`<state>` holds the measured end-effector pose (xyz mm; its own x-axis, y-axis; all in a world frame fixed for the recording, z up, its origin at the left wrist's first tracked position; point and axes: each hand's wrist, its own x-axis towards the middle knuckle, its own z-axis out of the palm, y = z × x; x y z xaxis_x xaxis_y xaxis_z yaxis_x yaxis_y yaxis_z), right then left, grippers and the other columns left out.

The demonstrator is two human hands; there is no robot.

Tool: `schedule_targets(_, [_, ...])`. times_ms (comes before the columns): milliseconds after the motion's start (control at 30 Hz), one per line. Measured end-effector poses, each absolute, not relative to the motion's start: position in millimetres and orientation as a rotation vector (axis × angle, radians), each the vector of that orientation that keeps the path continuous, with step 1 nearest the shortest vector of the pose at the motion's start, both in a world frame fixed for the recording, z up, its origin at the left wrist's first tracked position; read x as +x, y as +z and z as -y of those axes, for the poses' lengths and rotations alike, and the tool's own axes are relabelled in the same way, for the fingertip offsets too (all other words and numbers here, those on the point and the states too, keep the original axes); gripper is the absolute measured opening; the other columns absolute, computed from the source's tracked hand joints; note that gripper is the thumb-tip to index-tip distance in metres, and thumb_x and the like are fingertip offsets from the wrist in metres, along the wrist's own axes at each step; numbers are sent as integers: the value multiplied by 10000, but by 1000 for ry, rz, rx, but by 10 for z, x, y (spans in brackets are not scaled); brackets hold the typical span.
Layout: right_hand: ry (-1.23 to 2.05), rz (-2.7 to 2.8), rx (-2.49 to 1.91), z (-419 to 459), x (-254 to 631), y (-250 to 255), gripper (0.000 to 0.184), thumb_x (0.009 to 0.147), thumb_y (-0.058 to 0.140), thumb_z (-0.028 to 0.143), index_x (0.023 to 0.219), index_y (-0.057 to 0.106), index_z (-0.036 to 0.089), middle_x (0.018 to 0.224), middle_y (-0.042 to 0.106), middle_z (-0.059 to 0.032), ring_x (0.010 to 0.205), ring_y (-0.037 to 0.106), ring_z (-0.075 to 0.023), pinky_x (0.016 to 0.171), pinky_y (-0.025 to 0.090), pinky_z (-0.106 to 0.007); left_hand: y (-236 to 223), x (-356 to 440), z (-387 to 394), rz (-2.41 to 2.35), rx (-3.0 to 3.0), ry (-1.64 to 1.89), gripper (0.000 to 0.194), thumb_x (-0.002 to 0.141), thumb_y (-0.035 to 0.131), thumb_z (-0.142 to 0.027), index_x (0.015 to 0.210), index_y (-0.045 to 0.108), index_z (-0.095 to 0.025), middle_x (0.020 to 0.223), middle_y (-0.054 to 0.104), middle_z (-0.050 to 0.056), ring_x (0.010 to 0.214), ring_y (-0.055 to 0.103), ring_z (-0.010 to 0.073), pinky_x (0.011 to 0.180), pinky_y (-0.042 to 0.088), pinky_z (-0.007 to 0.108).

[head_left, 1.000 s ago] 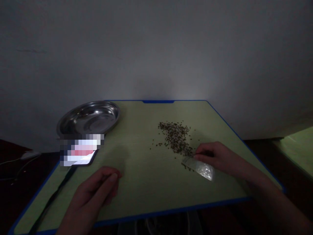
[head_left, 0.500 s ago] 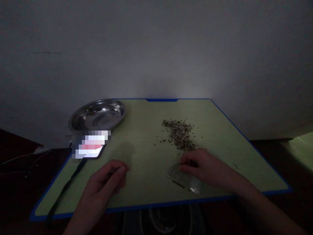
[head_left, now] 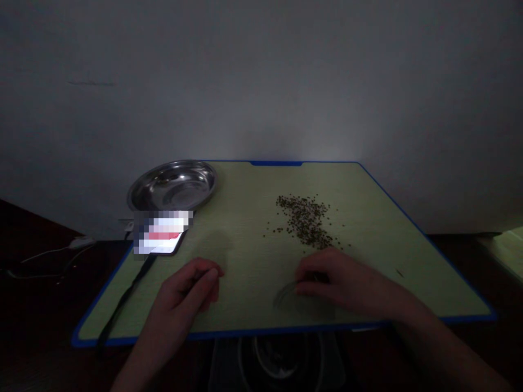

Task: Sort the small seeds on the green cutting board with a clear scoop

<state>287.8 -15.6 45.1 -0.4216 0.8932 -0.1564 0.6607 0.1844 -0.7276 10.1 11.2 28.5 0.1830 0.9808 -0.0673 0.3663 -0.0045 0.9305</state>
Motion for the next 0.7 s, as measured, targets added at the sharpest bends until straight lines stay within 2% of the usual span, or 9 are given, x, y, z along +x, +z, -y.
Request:
schedule_targets(200, [779,1846,-1713,117,3440,402,270,874,570,421,713,652,221,658,619,-6,618,538,-155,574,404,-291,285,79,-100,-1326,1574,828,289,799,579,-480,672,601,-221,508,503,-55,467,460,112,440,365,207])
schedule_targets(367, [807,1815,-1765,132,3471,315,264,877,544,414,744,651,213,692,636,-19,642,557,-167,592,410,-302,314,91,-122,-1322,1645,815,326,806,571,-487,622,602,-220,509,494,-49,468,462,115,441,375,208])
schedule_targets(700, [743,1900,-1776,64,3350,330,244,900,534,381,764,648,213,700,656,-18,641,572,-169,589,401,-301,276,70,-111,-1354,1571,799,313,824,573,-498,677,604,-223,515,491,-55,472,439,117,451,360,217])
